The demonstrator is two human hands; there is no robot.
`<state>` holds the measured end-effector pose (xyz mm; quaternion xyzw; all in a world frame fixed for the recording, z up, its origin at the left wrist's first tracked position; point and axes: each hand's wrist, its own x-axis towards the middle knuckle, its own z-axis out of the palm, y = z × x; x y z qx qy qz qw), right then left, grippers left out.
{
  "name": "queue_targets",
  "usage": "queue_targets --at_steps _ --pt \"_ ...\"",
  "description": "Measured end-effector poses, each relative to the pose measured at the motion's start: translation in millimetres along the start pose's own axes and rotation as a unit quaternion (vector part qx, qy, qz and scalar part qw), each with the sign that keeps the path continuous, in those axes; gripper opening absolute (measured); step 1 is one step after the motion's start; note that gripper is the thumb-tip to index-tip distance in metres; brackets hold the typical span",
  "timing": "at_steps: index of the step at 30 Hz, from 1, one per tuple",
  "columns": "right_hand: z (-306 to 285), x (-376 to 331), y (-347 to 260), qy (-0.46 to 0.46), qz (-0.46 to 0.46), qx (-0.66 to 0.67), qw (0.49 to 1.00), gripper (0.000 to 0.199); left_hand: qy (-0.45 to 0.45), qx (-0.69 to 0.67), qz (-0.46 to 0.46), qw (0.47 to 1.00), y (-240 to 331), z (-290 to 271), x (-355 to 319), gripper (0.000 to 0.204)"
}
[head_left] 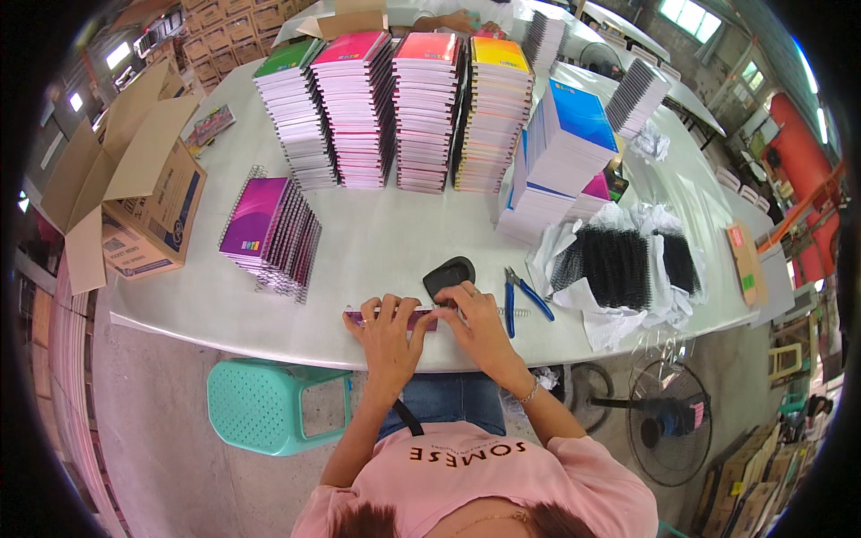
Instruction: The person binds notebooks by manually threading a plastic spiral through the punched holes and using pliers to crimp the ends.
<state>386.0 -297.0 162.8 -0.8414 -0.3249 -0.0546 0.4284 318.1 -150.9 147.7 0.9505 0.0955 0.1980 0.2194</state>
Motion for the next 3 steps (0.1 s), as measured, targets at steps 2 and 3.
queue_targets --at_steps 2,3 --pt "2.2 -0.6 0.2 -0.024 0.024 0.029 0.999 0.015 0.000 0.012 0.008 1.000 -2.0 2.3 -0.1 0.023" --pt "3.9 -1.2 1.2 -0.037 0.037 0.044 0.998 0.014 -0.001 0.018 0.012 1.000 -3.7 4.1 -0.4 0.023"
